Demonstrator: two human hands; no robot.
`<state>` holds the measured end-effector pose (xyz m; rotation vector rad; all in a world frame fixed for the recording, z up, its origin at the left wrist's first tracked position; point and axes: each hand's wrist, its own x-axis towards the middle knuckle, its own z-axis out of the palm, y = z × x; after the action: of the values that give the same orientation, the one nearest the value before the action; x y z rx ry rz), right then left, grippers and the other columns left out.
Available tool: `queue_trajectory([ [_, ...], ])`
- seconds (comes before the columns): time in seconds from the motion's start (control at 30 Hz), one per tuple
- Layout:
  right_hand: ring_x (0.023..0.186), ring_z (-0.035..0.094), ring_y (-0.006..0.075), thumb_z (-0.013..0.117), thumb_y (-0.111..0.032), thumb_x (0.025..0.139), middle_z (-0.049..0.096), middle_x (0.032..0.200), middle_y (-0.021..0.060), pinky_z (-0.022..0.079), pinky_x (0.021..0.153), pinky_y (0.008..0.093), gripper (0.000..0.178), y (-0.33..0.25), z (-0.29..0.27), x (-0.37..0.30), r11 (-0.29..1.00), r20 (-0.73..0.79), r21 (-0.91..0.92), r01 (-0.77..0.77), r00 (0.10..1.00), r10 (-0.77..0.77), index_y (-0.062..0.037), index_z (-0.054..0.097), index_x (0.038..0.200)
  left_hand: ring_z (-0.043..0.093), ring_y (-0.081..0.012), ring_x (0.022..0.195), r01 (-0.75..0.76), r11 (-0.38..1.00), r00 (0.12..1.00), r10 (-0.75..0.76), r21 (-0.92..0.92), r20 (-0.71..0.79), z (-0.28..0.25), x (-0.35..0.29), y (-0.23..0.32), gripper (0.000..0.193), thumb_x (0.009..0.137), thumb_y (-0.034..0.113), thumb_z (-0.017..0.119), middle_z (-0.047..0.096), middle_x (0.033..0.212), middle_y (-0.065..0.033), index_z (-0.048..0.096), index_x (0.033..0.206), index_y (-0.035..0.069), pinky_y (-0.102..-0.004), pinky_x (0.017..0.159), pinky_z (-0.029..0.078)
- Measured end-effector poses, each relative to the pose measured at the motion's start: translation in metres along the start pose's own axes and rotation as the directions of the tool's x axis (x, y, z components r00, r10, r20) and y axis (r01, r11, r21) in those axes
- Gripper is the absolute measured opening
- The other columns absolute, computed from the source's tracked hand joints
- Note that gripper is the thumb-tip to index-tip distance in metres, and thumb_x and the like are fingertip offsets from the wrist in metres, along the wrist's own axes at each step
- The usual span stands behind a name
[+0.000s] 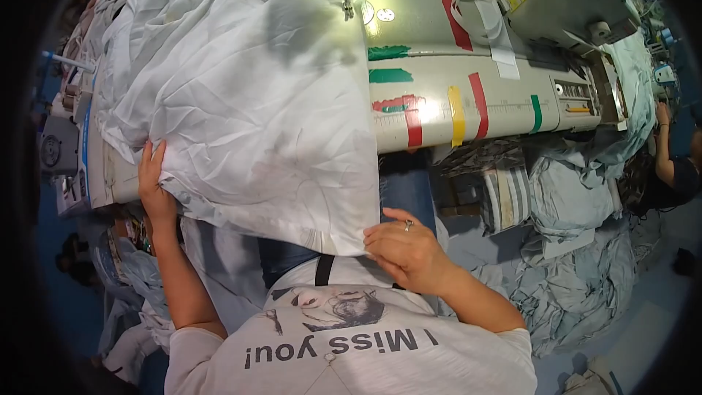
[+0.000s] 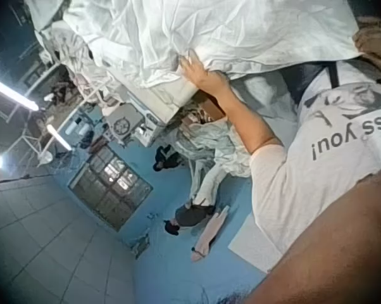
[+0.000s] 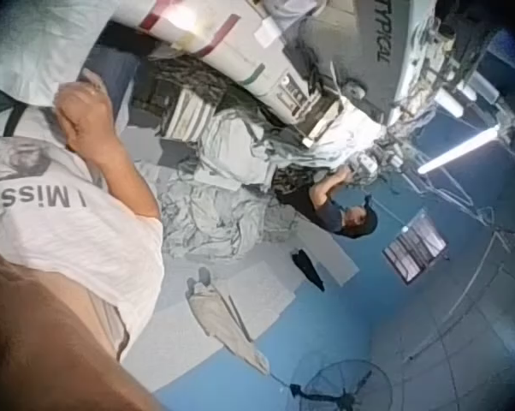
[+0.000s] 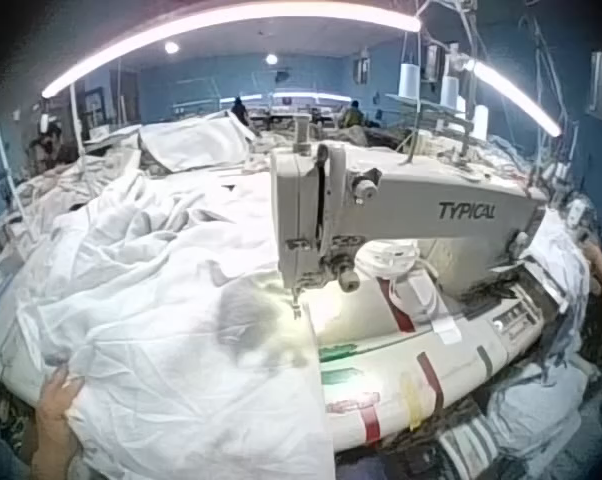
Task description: Sewing the edges of white fabric pieces to manufacture pillowcases using an industrial sewing machine.
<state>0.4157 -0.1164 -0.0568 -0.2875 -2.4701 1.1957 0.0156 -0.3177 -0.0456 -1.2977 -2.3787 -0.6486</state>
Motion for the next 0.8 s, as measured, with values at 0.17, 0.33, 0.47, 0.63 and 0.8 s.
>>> queue_trajectory([
  [0.17, 0.096, 0.070, 0.0235, 0.072, 0.003, 0.070, 0.071, 0.090, 0.0073, 0.044, 0.100, 0.0463, 0.014, 0.001, -0.012, 0.014, 1.000, -0.015, -0.001, -0.031, 0.999, 0.031, -0.0045, 0.068, 0.082, 0.051, -0.0352, 0.127, 0.068, 0.987, 0.996, -0.058, -0.146, 0.074, 0.014, 0.037, 0.001, 0.054, 0.079, -0.009, 0.044, 0.057, 0.133, -0.0219, 0.063, 0.127, 0.006, -0.0359, 0.108, 0.036],
  [0.33, 0.096, 0.071, 0.0247, 0.074, 0.002, 0.069, 0.072, 0.090, 0.0086, 0.044, 0.098, 0.0463, 0.016, 0.009, -0.026, 0.037, 1.000, -0.038, -0.021, 0.004, 0.999, -0.005, -0.0044, 0.068, 0.082, 0.054, -0.0353, 0.124, 0.046, 0.990, 0.992, -0.030, -0.132, 0.119, 0.028, 0.076, 0.003, 0.058, 0.076, -0.013, 0.041, 0.057, 0.132, -0.0234, 0.062, 0.128, 0.005, -0.0339, 0.106, 0.037],
  [0.47, 0.095, 0.071, 0.0254, 0.075, 0.001, 0.069, 0.071, 0.089, 0.0089, 0.044, 0.098, 0.0461, 0.016, 0.014, -0.037, 0.054, 0.999, -0.048, -0.036, 0.013, 0.999, -0.015, -0.0040, 0.068, 0.082, 0.054, -0.0351, 0.124, 0.037, 0.994, 0.992, -0.025, -0.103, 0.122, 0.040, 0.100, 0.005, 0.060, 0.076, -0.014, 0.040, 0.057, 0.132, -0.0235, 0.061, 0.128, 0.005, -0.0335, 0.105, 0.038],
  [0.63, 0.095, 0.070, 0.0255, 0.073, 0.002, 0.069, 0.071, 0.089, 0.0089, 0.043, 0.099, 0.0455, 0.016, 0.019, -0.053, 0.073, 0.996, -0.073, -0.077, 0.037, 0.996, -0.043, -0.0040, 0.068, 0.083, 0.055, -0.0349, 0.123, 0.022, 0.996, 0.993, -0.012, -0.089, 0.119, 0.055, 0.124, 0.005, 0.062, 0.074, -0.014, 0.043, 0.056, 0.133, -0.0228, 0.061, 0.129, 0.008, -0.0324, 0.104, 0.039],
  [0.8, 0.096, 0.070, 0.0254, 0.071, 0.003, 0.069, 0.071, 0.090, 0.0087, 0.043, 0.100, 0.0454, 0.017, 0.023, -0.060, 0.087, 0.994, -0.083, -0.095, 0.063, 0.994, -0.071, -0.0043, 0.068, 0.084, 0.055, -0.0351, 0.123, -0.003, 0.999, 0.994, 0.007, -0.036, 0.110, 0.067, 0.142, -0.005, 0.062, 0.074, -0.013, 0.045, 0.056, 0.134, -0.0218, 0.061, 0.129, 0.009, -0.0333, 0.104, 0.041],
])
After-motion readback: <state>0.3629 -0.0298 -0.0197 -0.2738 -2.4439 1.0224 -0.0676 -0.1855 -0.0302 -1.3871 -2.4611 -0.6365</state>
